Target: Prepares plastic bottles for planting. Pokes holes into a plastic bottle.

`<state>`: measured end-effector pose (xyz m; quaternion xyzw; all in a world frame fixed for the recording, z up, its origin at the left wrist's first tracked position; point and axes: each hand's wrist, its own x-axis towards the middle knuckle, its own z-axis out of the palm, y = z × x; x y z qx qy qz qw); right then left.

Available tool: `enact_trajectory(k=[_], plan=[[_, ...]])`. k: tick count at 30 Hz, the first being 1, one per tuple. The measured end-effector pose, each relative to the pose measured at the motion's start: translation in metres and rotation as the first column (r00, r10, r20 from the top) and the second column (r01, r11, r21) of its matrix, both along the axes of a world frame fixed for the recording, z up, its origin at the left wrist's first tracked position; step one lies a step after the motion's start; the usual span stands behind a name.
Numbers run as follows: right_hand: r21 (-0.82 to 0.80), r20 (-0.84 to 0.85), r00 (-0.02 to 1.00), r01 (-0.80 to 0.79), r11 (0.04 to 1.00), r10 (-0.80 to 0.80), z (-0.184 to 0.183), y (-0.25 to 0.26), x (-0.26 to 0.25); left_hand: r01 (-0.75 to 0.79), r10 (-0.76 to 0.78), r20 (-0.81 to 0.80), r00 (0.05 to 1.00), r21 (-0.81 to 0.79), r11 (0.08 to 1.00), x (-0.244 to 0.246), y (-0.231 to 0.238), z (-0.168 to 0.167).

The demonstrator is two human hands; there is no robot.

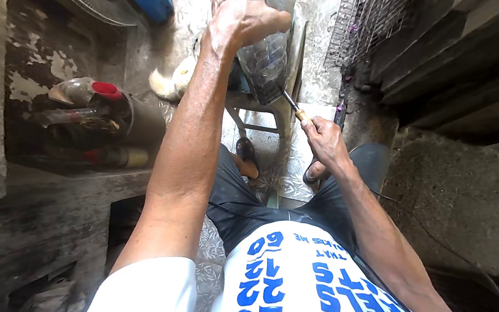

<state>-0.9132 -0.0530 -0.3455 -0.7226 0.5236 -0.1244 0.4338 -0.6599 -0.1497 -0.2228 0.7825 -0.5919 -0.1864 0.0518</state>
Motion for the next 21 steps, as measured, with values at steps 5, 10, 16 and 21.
enact_trajectory(k=[5, 10, 16, 21], plan=[[-0.006, 0.022, 1.000, 0.017, 1.000, -0.017, -0.003, -0.003, 0.006, 0.003, -0.003, -0.006, 1.000, 0.016, 1.000, 0.005, -0.006, -0.008], [-0.015, 0.024, 1.000, 0.009, 1.000, -0.009, -0.001, -0.001, 0.006, -0.009, 0.009, 0.017, 1.000, -0.005, 1.000, 0.003, -0.003, -0.004], [-0.044, 0.091, 0.996, 0.024, 0.999, -0.020, 0.009, 0.029, -0.022, -0.002, 0.001, -0.023, 1.000, -0.037, 0.999, 0.002, 0.000, -0.001], [-0.070, 0.096, 0.995, -0.003, 0.998, 0.010, 0.009, 0.027, -0.011, -0.004, 0.004, 0.016, 1.000, -0.025, 1.000, 0.004, -0.003, -0.002]])
